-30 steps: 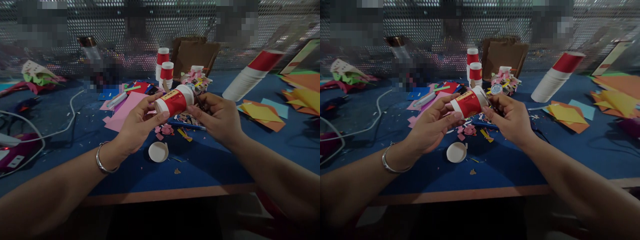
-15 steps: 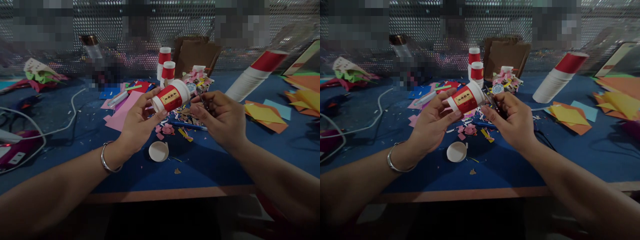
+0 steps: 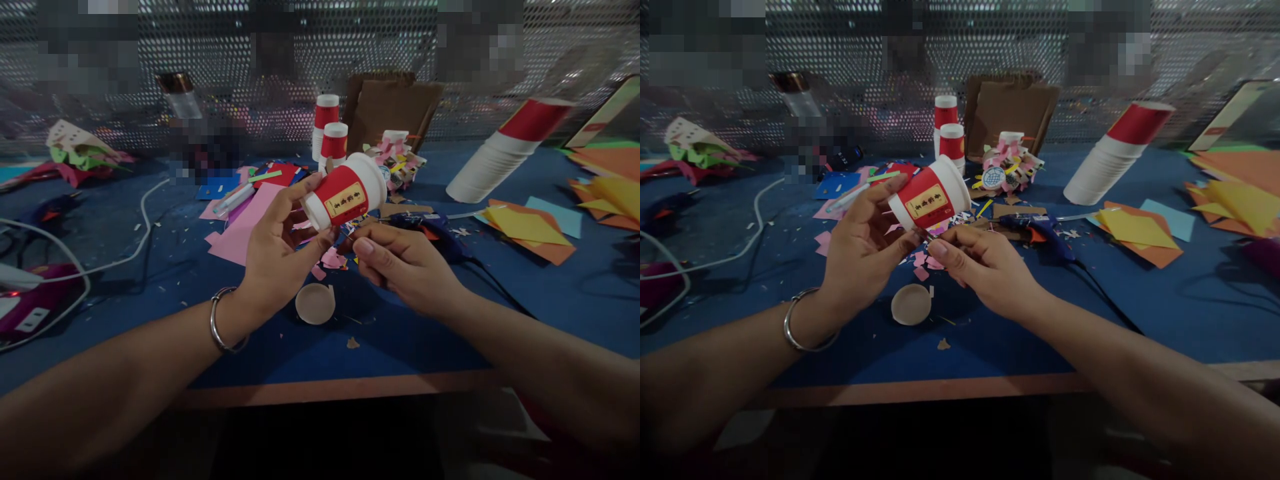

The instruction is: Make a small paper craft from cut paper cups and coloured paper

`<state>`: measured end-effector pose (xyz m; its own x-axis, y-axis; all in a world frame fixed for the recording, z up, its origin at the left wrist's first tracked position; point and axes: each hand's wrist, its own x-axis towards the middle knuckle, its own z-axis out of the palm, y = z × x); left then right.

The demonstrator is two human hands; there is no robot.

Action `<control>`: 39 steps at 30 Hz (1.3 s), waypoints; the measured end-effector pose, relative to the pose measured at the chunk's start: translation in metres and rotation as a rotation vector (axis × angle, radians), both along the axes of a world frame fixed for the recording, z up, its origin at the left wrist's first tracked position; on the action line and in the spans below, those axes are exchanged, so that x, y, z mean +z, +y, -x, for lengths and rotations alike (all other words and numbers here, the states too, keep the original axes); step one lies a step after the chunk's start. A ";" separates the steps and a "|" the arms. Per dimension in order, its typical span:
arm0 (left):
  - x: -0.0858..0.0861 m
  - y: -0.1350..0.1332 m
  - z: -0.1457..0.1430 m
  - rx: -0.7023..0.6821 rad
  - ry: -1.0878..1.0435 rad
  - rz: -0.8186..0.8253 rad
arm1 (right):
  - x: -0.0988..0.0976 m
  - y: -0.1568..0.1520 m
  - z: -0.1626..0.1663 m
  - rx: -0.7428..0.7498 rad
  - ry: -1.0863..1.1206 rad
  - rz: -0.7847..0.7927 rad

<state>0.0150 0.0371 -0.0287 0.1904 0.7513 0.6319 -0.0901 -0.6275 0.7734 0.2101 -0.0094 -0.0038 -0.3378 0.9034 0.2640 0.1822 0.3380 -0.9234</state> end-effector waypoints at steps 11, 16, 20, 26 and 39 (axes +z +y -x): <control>-0.002 -0.001 -0.001 0.047 -0.005 0.046 | -0.001 -0.003 0.003 0.005 0.113 0.124; -0.002 0.000 -0.003 0.057 -0.023 0.092 | 0.001 -0.006 0.004 0.003 0.156 0.182; -0.002 -0.004 -0.004 0.089 0.031 0.078 | 0.001 -0.008 0.006 0.010 0.228 0.238; -0.005 0.001 -0.005 0.108 0.045 0.012 | 0.003 -0.009 0.008 -0.032 0.291 0.275; -0.005 0.005 -0.005 0.074 -0.002 0.077 | 0.004 -0.007 0.010 -0.030 0.310 0.339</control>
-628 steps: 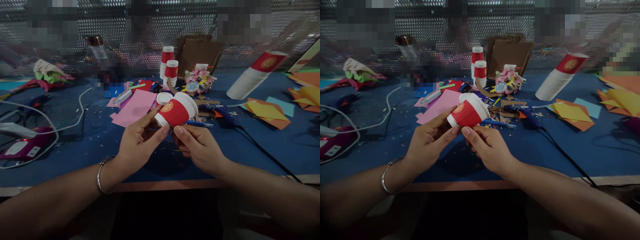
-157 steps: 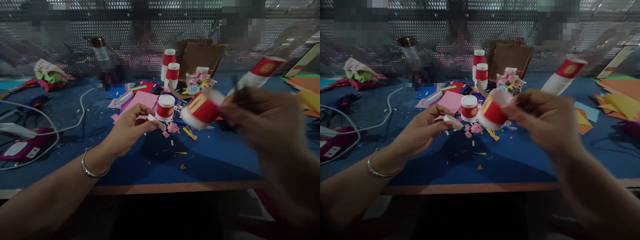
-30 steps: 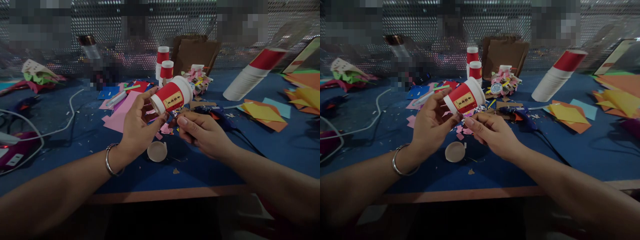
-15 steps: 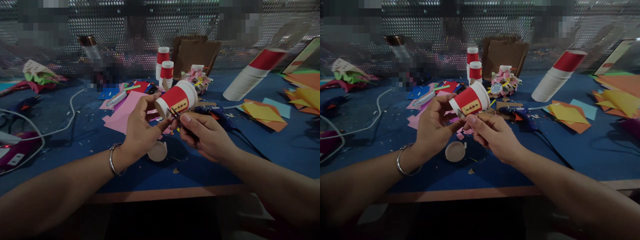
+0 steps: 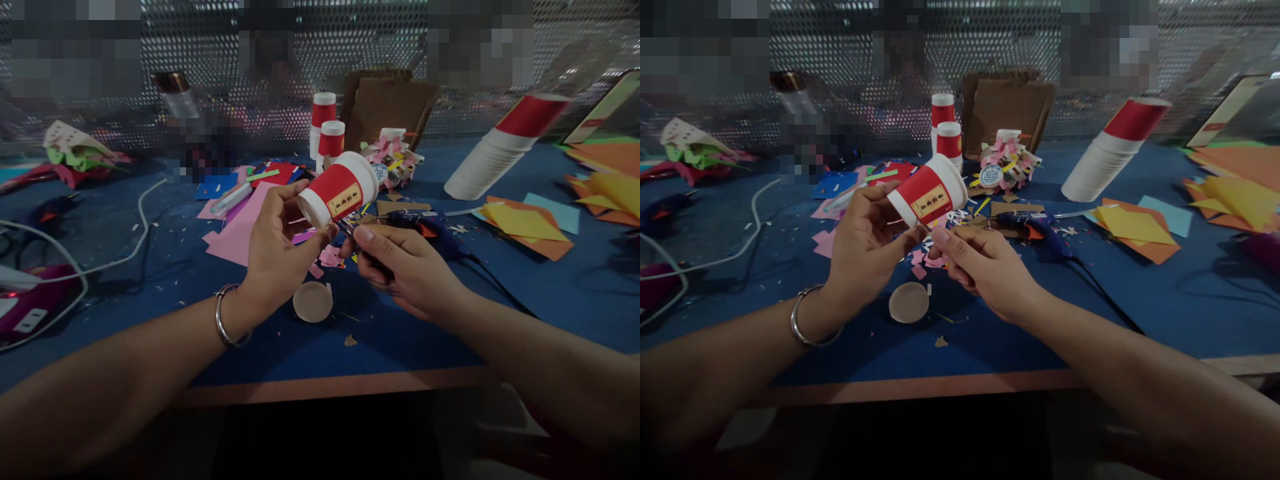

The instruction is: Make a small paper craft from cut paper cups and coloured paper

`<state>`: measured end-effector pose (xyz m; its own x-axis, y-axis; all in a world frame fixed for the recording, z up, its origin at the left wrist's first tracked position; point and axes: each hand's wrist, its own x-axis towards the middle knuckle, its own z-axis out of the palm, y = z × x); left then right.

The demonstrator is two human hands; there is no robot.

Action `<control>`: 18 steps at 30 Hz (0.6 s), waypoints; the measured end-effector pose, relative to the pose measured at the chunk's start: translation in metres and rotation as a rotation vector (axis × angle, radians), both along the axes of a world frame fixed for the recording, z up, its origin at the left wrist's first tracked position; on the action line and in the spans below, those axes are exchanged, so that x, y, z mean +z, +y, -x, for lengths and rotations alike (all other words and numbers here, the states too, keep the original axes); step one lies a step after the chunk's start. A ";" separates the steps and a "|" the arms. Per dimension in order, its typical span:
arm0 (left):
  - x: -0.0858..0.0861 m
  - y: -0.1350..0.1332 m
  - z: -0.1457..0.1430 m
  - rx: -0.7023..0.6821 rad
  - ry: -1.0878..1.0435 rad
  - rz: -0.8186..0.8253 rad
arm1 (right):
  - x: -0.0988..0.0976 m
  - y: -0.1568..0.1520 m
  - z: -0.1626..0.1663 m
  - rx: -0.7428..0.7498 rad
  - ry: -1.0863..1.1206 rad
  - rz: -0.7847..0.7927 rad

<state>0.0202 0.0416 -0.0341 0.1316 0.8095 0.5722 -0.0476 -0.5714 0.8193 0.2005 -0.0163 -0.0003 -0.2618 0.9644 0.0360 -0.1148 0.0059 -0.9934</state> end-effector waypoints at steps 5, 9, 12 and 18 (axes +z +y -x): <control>0.000 0.001 0.001 0.024 0.018 -0.006 | 0.001 0.000 0.001 -0.001 -0.011 0.008; 0.000 0.000 0.002 0.058 0.039 -0.080 | -0.001 0.000 0.000 0.009 -0.003 0.016; -0.001 0.000 0.003 0.087 0.076 -0.118 | -0.004 0.000 -0.001 0.018 0.003 0.043; -0.003 0.004 0.005 0.114 0.140 -0.125 | -0.010 0.003 -0.002 0.010 0.038 0.089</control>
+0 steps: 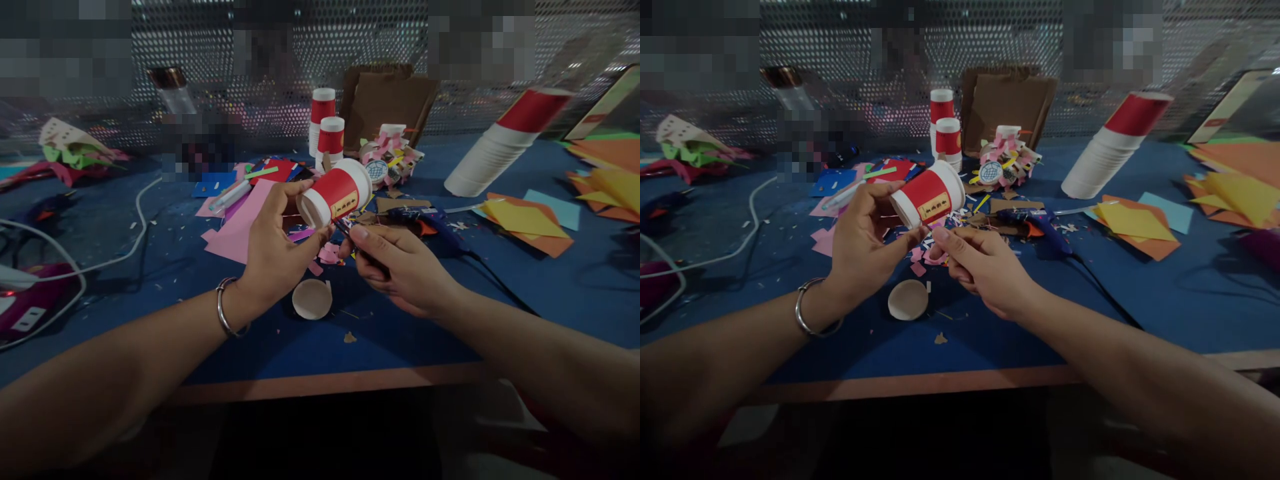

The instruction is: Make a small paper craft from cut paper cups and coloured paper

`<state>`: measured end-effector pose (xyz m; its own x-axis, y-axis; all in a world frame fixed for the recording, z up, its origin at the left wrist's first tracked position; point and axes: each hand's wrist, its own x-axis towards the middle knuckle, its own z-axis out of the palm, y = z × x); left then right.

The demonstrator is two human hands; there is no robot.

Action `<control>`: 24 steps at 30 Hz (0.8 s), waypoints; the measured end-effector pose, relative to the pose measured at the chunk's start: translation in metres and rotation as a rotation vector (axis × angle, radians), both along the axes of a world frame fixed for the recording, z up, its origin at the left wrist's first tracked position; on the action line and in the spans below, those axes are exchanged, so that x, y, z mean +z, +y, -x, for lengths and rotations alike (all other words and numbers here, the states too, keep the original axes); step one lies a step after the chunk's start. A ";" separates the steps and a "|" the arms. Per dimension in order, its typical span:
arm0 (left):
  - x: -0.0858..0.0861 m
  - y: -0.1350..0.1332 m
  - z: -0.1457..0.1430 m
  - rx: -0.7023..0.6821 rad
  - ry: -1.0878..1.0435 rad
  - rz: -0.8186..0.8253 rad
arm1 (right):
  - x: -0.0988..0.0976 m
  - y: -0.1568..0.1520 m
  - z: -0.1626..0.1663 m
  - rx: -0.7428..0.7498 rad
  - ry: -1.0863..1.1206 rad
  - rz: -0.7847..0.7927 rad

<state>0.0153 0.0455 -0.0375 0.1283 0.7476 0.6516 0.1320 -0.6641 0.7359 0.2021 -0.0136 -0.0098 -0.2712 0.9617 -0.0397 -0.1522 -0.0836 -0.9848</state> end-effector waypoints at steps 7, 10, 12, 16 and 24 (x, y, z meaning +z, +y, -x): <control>0.006 0.005 0.003 0.012 0.049 -0.016 | 0.003 0.000 0.003 -0.002 0.020 0.005; 0.005 0.009 0.006 0.039 0.048 -0.021 | 0.003 0.001 0.004 0.004 0.024 0.002; 0.004 0.010 0.007 0.029 0.055 -0.027 | 0.002 0.001 0.004 0.006 0.029 0.004; 0.004 0.005 0.005 0.015 0.095 -0.037 | 0.000 0.001 0.003 -0.004 0.040 0.024; 0.001 -0.004 -0.010 0.018 0.067 -0.033 | 0.004 0.003 0.006 -0.045 0.045 -0.002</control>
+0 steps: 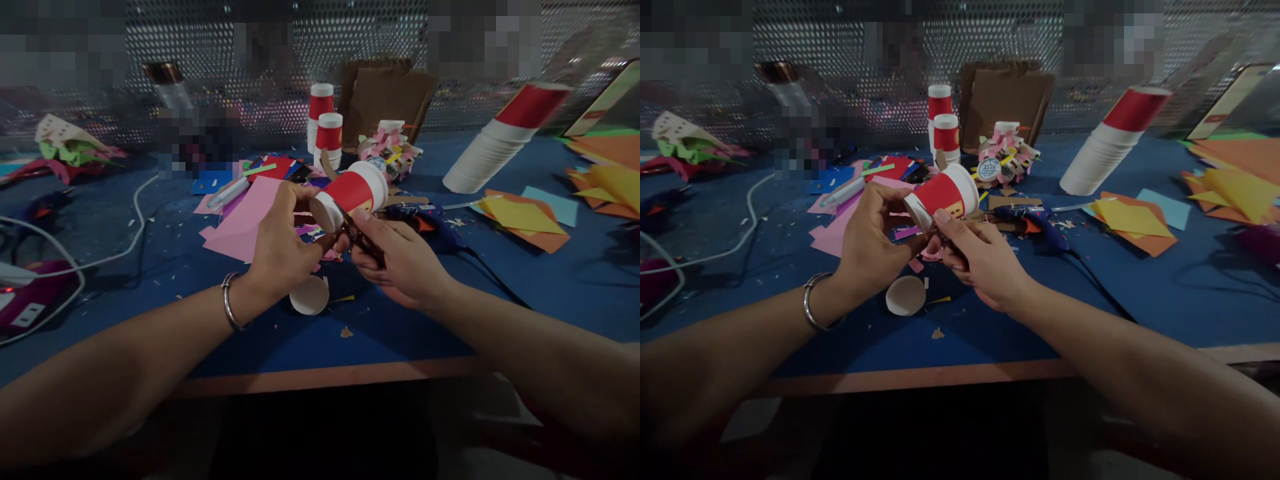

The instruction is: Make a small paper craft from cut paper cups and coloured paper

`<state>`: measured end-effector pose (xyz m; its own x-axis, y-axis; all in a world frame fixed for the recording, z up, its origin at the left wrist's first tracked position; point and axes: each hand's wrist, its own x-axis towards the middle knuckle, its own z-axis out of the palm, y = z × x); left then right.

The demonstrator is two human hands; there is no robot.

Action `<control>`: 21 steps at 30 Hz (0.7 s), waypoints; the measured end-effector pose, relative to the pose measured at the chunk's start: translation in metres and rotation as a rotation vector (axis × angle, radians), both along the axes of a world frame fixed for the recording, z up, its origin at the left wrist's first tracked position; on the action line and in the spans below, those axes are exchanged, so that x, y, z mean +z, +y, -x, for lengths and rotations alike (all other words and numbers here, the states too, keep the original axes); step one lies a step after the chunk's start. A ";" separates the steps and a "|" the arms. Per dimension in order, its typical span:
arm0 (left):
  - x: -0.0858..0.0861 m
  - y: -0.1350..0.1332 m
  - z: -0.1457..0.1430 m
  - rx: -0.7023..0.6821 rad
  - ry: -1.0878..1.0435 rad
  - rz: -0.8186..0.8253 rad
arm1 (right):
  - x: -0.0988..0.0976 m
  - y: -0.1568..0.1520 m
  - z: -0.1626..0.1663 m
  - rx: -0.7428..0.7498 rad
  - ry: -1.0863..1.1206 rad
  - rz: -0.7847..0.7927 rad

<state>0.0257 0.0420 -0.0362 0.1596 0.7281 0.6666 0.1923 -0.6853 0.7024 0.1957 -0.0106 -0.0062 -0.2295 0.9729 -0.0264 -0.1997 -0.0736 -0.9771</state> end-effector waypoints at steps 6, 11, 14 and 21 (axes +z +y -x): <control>-0.005 -0.004 -0.003 -0.035 -0.055 0.021 | 0.002 -0.005 0.000 -0.009 0.018 -0.005; -0.006 -0.009 -0.003 -0.091 -0.086 0.043 | 0.004 -0.006 -0.001 -0.007 0.039 0.004; -0.005 -0.011 -0.004 -0.153 -0.104 0.018 | 0.004 -0.006 -0.002 -0.029 0.034 0.016; -0.001 -0.018 -0.002 -0.237 -0.152 0.024 | 0.004 -0.007 -0.001 -0.045 0.027 -0.003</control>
